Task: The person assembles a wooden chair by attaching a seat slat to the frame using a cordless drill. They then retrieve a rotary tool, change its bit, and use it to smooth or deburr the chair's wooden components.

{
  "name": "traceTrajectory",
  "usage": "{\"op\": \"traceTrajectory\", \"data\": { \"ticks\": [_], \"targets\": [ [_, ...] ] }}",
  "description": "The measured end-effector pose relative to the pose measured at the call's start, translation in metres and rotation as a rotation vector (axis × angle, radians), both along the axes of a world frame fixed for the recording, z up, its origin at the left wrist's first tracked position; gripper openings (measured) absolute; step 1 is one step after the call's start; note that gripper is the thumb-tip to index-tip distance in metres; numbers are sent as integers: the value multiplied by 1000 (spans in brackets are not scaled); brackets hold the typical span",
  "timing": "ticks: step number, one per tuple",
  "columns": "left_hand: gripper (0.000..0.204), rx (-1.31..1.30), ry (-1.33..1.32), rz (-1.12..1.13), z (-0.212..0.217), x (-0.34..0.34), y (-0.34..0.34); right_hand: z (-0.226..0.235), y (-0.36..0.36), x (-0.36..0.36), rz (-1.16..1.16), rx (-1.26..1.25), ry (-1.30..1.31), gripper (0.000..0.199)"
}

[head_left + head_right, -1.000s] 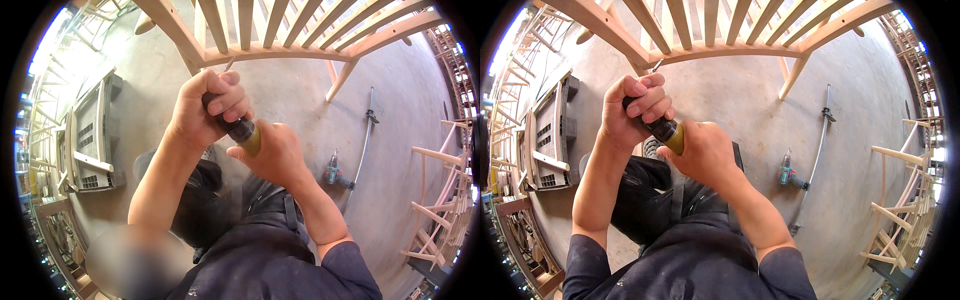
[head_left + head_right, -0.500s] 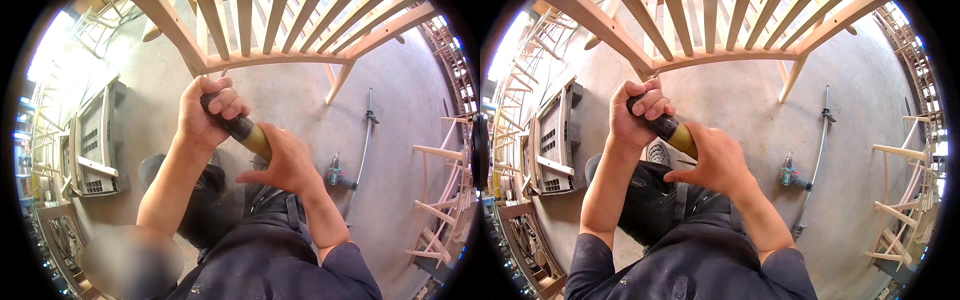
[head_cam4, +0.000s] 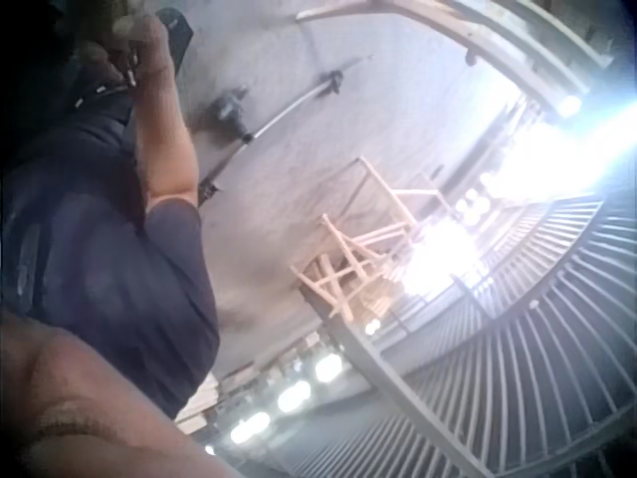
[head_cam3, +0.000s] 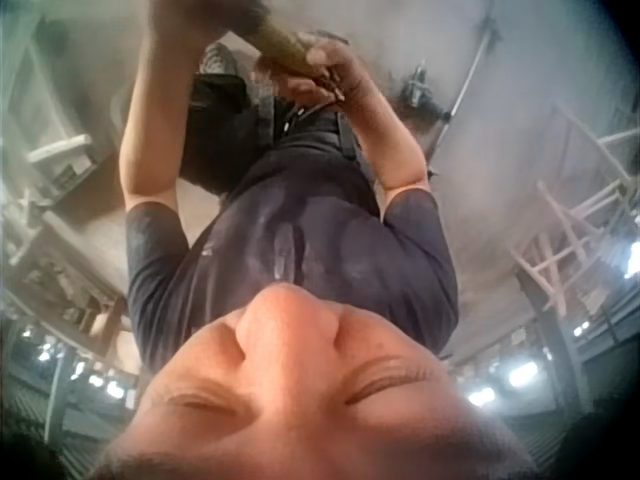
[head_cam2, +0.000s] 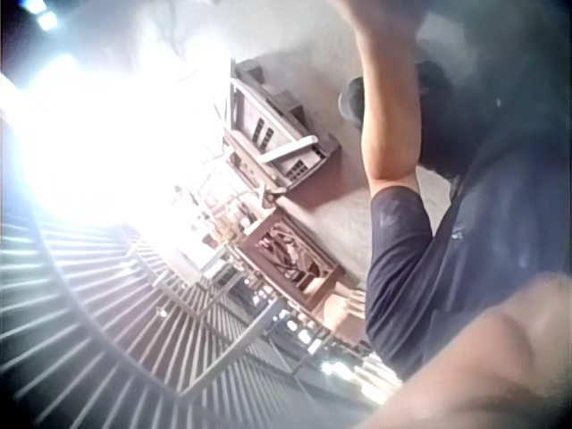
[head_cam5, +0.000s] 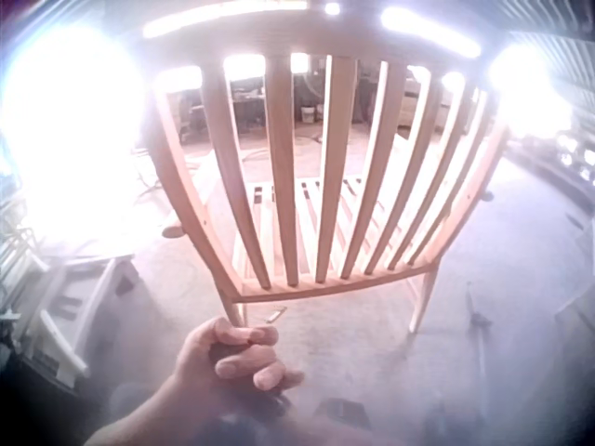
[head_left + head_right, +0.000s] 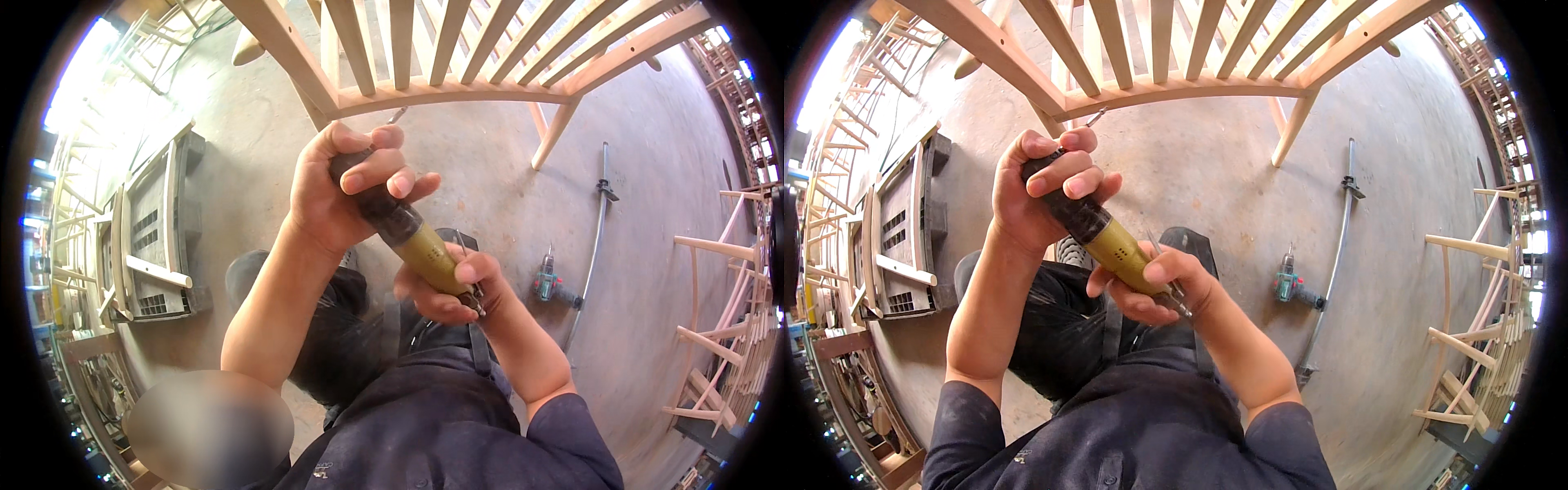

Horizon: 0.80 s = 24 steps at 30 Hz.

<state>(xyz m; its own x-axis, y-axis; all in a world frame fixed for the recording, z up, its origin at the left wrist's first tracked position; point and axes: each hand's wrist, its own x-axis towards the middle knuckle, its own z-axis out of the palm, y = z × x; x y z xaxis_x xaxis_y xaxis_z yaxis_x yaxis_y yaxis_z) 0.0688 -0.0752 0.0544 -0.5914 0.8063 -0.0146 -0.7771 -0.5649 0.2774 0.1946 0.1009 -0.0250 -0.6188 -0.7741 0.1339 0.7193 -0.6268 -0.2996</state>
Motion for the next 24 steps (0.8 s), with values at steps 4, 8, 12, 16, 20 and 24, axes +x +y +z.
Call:
{"op": "traceTrajectory", "data": {
  "ticks": [4,8,12,16,20,24],
  "targets": [
    [15,101,-14,-67,-5,-4,-5,15,1,4,72,49,-100,86],
    [13,17,26,80,-7,-8,-13,15,23,6,-331,715,192,86],
    [10,-103,-67,218,-3,-4,-8,26,8,15,-918,1486,800,88],
    [11,-113,-60,202,-2,-4,-6,17,6,13,-1010,1467,912,80],
    [12,-47,-30,103,-2,-5,-6,14,20,14,-366,760,181,83],
    [21,-1,39,63,-1,-5,-3,4,9,19,-353,546,96,78]
  ]
}}
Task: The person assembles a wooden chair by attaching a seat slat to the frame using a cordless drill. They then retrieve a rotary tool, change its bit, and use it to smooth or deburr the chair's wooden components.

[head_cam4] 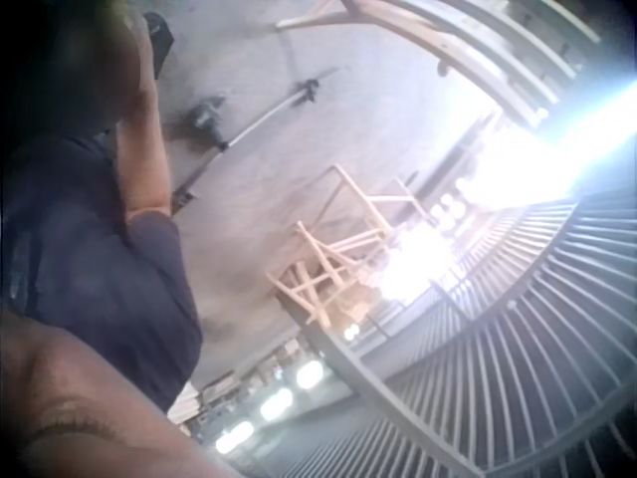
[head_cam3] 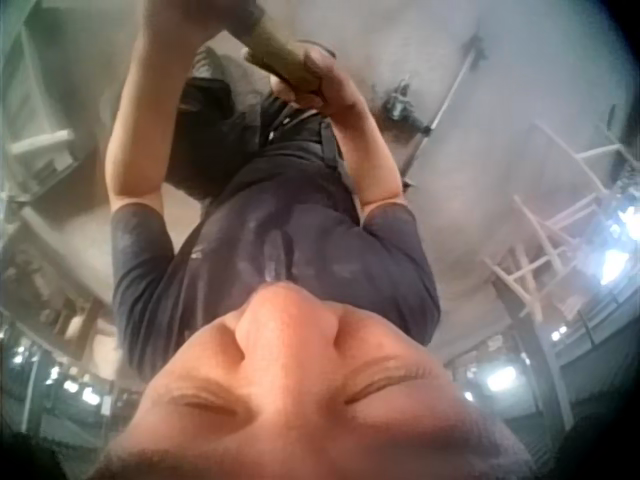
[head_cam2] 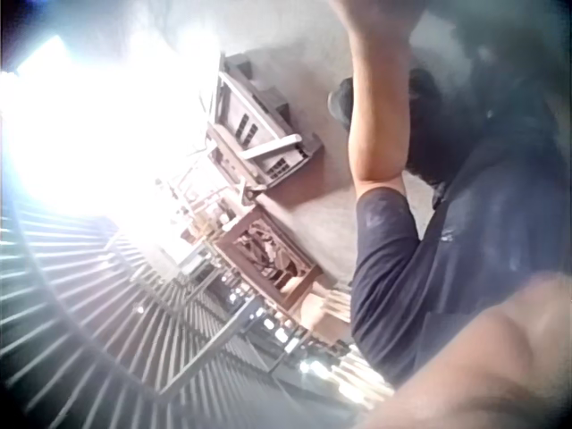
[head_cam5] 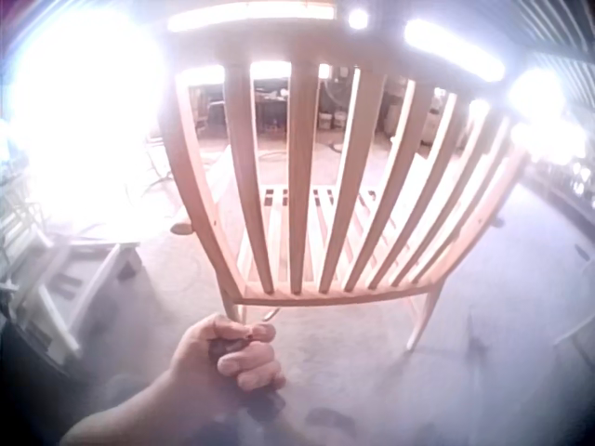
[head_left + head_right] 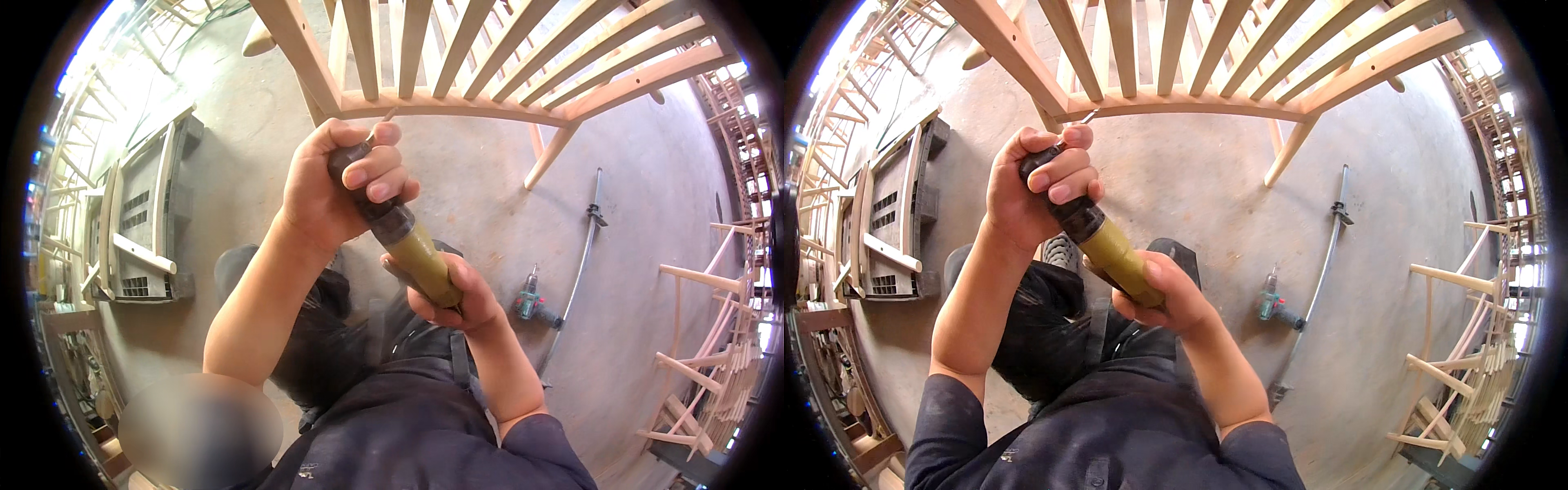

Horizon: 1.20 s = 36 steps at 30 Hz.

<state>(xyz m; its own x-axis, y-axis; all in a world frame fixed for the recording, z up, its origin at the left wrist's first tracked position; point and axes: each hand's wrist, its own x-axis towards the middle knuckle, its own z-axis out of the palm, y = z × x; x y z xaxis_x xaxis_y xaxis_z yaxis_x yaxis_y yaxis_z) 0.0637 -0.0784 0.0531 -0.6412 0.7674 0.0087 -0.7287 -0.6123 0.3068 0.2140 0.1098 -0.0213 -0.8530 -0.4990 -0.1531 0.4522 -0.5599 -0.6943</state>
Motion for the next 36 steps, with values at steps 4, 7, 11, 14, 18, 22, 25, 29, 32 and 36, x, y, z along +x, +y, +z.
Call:
{"op": "traceTrajectory", "data": {
  "ticks": [4,7,11,14,18,22,25,29,32,36],
  "targets": [
    [43,-369,-4,188,26,13,14,-7,2,-2,-175,299,216,74],
    [55,-585,194,272,15,10,7,6,-4,-2,-369,578,376,78],
    [40,-759,549,293,19,4,-1,2,4,-3,-418,625,460,77],
    [26,-763,765,269,19,-3,-7,2,11,-2,-404,637,496,76],
    [23,-835,987,292,17,0,-8,-2,16,0,-394,716,574,75],
    [29,-701,973,444,13,5,4,-8,13,4,-464,724,582,74],
    [36,-579,766,478,16,8,9,-11,10,8,-489,752,626,74],
    [31,-624,393,602,18,4,4,-17,9,12,-522,738,664,75],
    [35,-980,476,394,-34,-12,-36,-22,9,18,-571,718,678,75],
    [30,-1475,502,-48,-163,4,-43,-33,4,25,-603,697,619,75]
  ]
}}
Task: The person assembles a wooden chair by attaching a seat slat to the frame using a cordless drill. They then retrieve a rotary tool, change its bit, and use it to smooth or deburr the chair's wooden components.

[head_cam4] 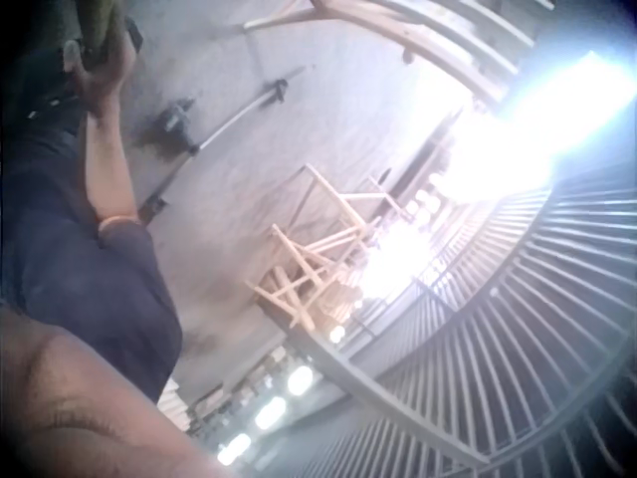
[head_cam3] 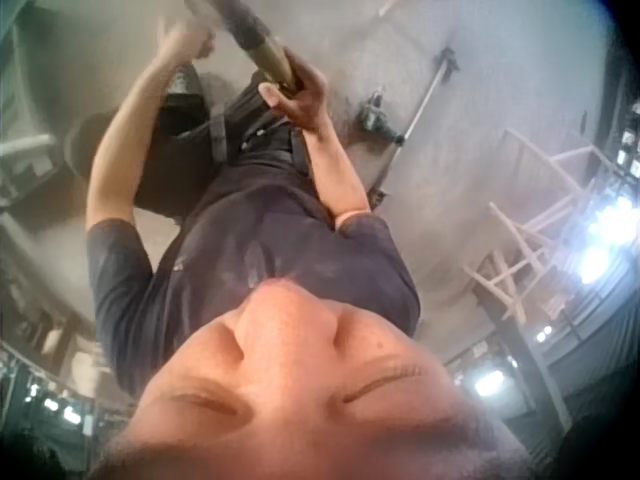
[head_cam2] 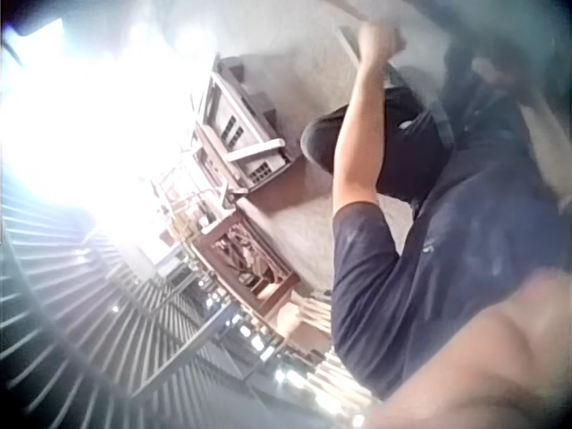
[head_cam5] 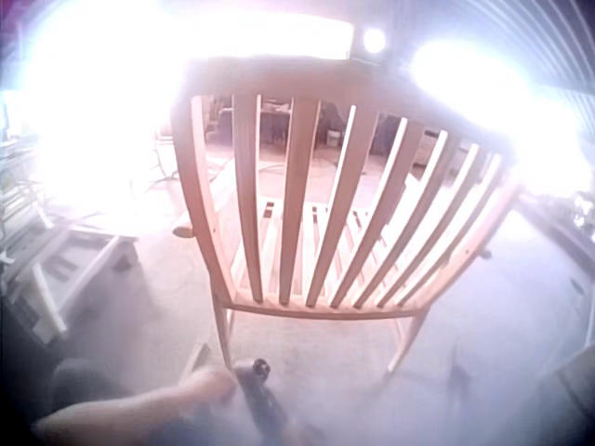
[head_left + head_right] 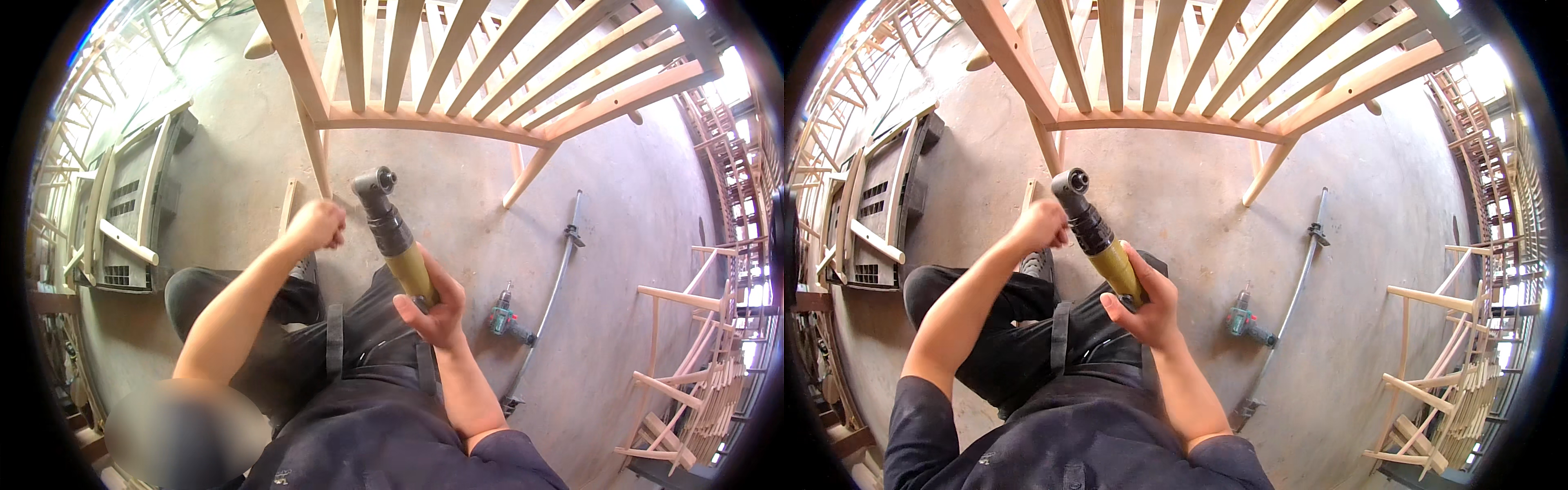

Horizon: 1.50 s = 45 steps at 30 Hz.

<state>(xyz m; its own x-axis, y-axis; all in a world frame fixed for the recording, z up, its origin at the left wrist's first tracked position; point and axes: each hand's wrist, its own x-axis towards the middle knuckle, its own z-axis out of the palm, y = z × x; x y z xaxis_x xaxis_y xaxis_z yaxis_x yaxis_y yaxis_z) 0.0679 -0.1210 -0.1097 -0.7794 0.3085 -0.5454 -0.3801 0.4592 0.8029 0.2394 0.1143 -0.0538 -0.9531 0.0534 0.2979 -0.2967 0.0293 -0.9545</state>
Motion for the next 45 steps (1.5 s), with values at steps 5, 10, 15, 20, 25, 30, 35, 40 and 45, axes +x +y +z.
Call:
{"op": "traceTrajectory", "data": {
  "ticks": [5,10,15,20,25,30,35,40,45],
  "targets": [
    [38,-375,72,-370,-90,35,-6,-7,-6,7,-24,11,-116,74],
    [63,542,-124,182,-4,43,53,-11,-12,1,-136,21,-63,78],
    [46,807,45,45,111,93,84,3,-36,-1,-219,106,-38,83],
    [40,825,-75,-118,122,83,69,7,55,5,-23,451,24,73],
    [52,947,-334,-346,128,106,58,113,65,-34,66,88,2,43],
    [57,990,-430,-475,131,115,61,166,95,-36,401,694,74,37],
    [66,885,-371,-522,133,118,62,161,86,-29,259,843,-119,39],
    [65,849,-277,-569,136,116,64,167,83,-22,211,768,-406,38],
    [65,838,-281,-560,137,116,67,169,97,-20,357,695,-199,38]
  ]
}}
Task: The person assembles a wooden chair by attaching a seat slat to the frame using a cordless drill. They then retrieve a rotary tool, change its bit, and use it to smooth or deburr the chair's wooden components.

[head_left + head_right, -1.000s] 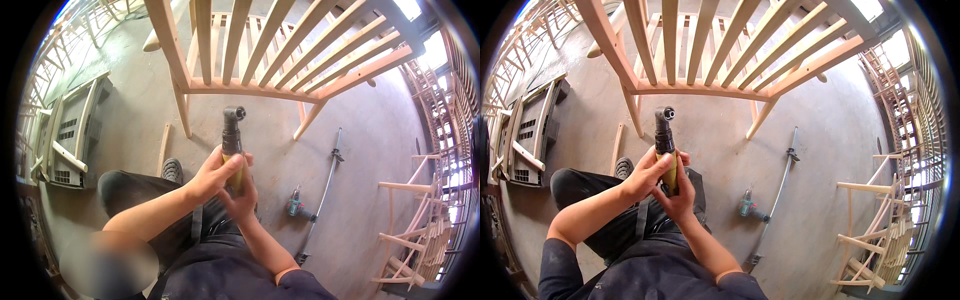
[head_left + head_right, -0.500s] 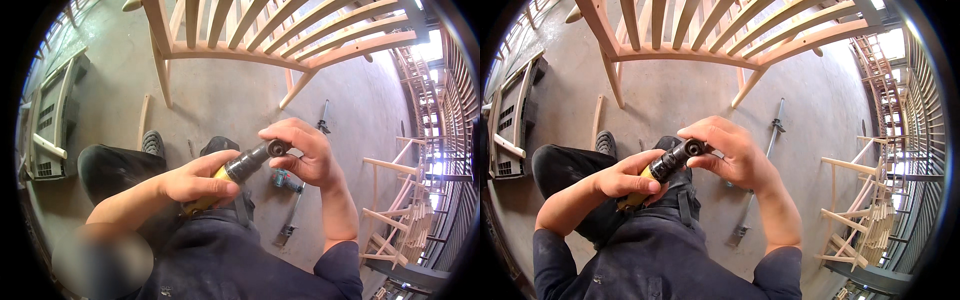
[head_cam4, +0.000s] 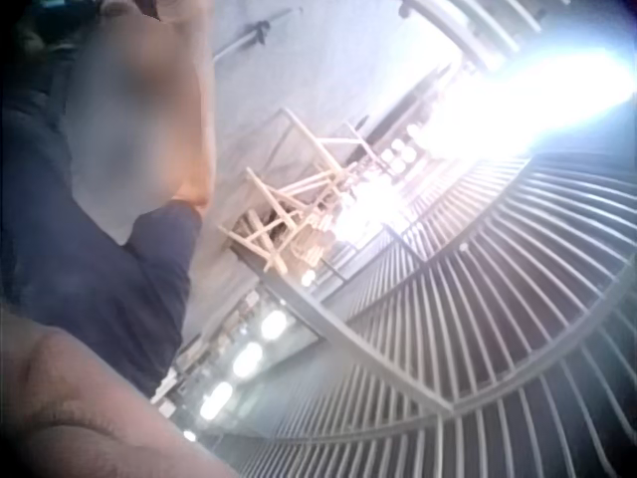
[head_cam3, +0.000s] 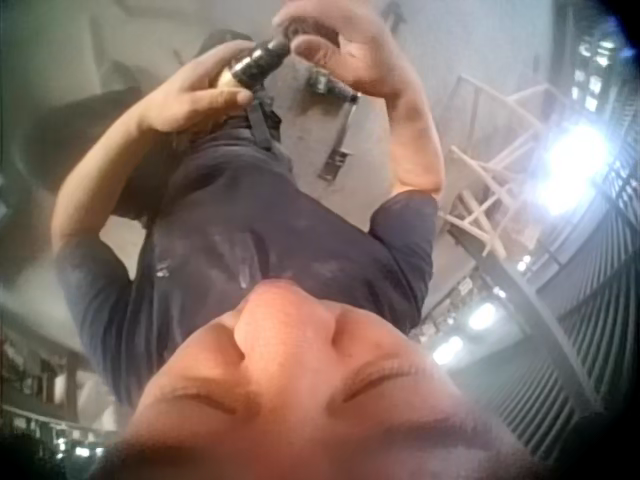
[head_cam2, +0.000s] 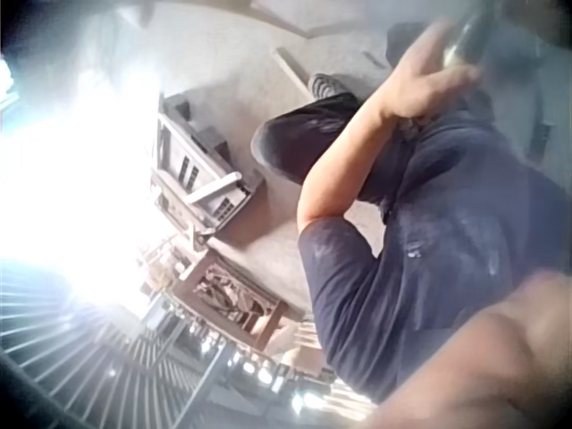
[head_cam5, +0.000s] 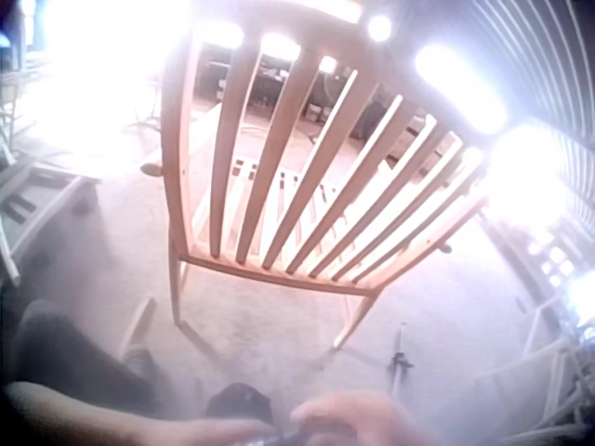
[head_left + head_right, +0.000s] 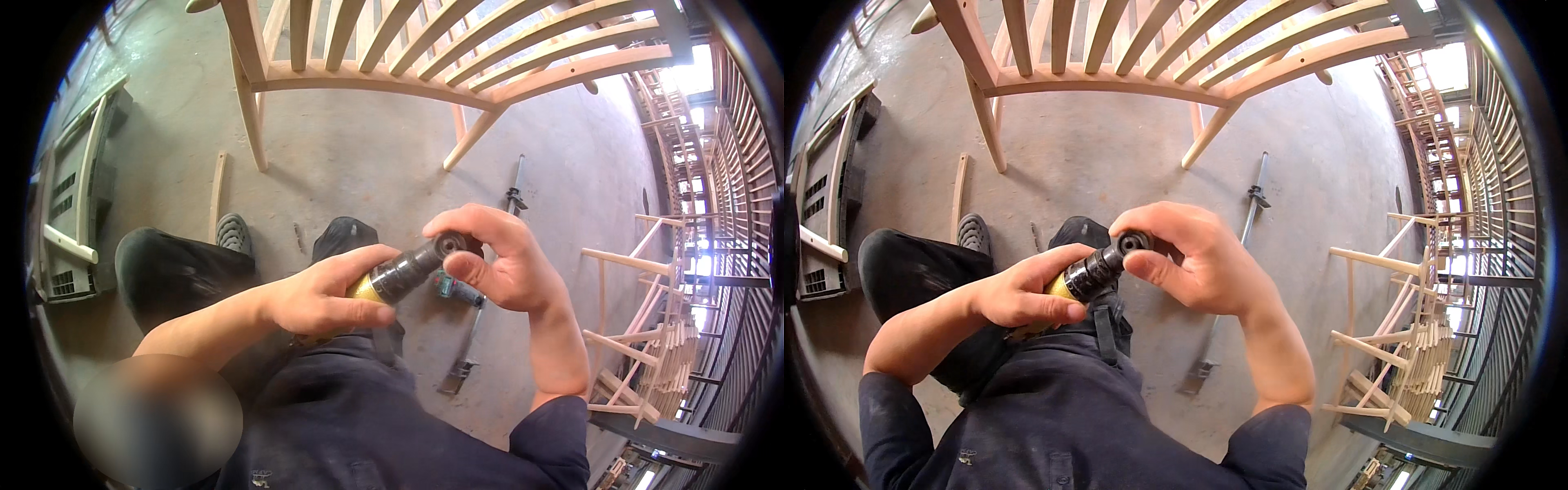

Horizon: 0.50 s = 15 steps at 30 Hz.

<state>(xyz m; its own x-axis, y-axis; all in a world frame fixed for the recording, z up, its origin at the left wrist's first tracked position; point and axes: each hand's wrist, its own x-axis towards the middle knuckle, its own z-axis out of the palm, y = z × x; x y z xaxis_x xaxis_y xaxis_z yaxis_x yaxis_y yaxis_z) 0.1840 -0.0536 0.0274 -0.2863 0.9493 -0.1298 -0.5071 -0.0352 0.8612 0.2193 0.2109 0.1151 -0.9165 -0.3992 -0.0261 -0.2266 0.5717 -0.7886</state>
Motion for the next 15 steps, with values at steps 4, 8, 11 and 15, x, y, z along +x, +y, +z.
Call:
{"op": "traceTrajectory", "data": {
  "ticks": [4,8,11,15],
  "targets": [
    [65,2,-14,6,6,-1,0,4,17,5,114,-159,-38,37],
    [64,55,73,63,-1,5,-2,-4,10,16,2,-299,-107,61],
    [63,74,159,94,-4,5,0,-15,0,19,-100,-228,-193,76],
    [59,23,408,85,-5,4,0,-23,-5,14,-43,-77,-161,67]
  ]
}}
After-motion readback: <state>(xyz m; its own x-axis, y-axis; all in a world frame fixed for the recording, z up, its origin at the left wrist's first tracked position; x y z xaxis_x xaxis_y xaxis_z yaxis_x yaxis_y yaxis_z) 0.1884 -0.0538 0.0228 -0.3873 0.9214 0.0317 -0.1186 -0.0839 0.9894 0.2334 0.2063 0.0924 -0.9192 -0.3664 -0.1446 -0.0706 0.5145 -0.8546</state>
